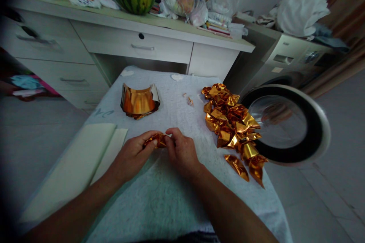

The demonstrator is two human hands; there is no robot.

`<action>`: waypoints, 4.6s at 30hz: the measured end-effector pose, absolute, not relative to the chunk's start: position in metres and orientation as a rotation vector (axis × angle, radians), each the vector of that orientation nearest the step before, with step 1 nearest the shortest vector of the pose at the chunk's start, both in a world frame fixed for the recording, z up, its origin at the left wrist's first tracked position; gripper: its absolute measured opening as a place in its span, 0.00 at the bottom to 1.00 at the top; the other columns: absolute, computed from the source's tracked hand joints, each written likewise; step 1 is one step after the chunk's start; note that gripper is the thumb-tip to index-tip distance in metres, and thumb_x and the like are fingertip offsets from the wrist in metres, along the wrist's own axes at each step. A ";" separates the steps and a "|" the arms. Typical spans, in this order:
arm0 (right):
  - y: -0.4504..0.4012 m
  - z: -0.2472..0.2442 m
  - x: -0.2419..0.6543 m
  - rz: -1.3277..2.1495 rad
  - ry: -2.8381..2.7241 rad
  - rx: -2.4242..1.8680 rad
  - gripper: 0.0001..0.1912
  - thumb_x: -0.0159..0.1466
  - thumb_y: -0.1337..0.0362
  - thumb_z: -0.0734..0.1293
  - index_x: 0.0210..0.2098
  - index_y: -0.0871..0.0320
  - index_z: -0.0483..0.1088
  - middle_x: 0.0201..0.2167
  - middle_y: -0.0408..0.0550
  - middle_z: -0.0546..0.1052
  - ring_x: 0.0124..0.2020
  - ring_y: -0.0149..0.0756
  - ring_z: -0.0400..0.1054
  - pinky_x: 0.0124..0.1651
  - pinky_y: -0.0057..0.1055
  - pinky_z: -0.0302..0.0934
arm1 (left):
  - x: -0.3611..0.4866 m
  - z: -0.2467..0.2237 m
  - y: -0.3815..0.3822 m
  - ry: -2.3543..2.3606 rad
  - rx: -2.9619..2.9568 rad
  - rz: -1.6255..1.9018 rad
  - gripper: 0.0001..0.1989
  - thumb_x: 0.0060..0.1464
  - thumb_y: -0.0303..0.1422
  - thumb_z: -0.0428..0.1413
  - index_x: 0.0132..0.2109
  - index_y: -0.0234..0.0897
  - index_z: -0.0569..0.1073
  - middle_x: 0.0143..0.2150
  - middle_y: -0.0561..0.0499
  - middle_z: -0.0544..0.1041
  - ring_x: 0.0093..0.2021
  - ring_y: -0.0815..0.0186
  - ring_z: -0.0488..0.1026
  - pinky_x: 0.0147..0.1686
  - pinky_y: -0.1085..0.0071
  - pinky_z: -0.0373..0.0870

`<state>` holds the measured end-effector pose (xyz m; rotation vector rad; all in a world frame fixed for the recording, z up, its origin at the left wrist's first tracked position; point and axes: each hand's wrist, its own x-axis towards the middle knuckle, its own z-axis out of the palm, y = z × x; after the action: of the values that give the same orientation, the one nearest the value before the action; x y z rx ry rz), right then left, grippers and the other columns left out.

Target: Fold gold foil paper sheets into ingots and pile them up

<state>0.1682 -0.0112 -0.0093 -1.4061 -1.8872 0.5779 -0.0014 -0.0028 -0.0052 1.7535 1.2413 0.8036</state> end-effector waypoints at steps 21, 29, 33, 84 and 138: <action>-0.009 -0.005 0.179 0.660 -1.848 -1.343 0.12 0.67 0.60 0.60 0.48 0.57 0.64 0.26 0.40 0.71 0.25 0.30 0.64 0.29 0.26 0.56 | -0.005 0.003 0.000 1.317 1.704 0.795 0.17 0.60 0.32 0.44 0.47 0.38 0.76 0.34 0.52 0.79 0.35 0.62 0.74 0.36 0.69 0.66; -0.002 -0.009 0.185 0.560 -2.067 -1.064 0.22 0.58 0.74 0.61 0.51 0.55 0.64 0.46 0.52 0.70 0.47 0.39 0.65 0.44 0.34 0.64 | -0.010 0.002 0.003 1.434 1.785 0.782 0.17 0.58 0.32 0.45 0.45 0.38 0.77 0.40 0.49 0.81 0.41 0.59 0.76 0.43 0.65 0.67; 0.003 -0.016 0.185 0.497 -2.073 -1.081 0.15 0.61 0.76 0.59 0.44 0.55 0.67 0.40 0.49 0.73 0.43 0.37 0.66 0.47 0.36 0.63 | -0.010 0.003 0.002 1.427 1.789 0.744 0.16 0.58 0.32 0.46 0.45 0.39 0.77 0.40 0.49 0.81 0.41 0.59 0.76 0.43 0.65 0.67; 0.010 0.029 0.310 -0.615 -1.119 -1.710 0.07 0.53 0.66 0.62 0.28 0.57 0.72 0.33 0.47 0.66 0.42 0.44 0.62 0.50 0.44 0.56 | -0.008 -0.009 0.004 1.389 1.710 0.784 0.15 0.59 0.41 0.50 0.49 0.40 0.72 0.23 0.59 0.62 0.24 0.67 0.63 0.26 0.71 0.56; 0.106 -0.011 0.105 0.405 -1.781 -1.840 0.11 0.63 0.65 0.61 0.31 0.59 0.76 0.30 0.51 0.80 0.30 0.35 0.70 0.34 0.28 0.54 | -0.016 -0.009 0.020 1.182 0.570 1.384 0.15 0.44 0.30 0.57 0.42 0.36 0.70 0.25 0.58 0.66 0.22 0.75 0.59 0.22 0.78 0.55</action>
<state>0.1053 0.1060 -0.0114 -1.8397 -1.7806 0.4049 -0.0159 0.0200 -0.0085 0.5698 1.1820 1.3838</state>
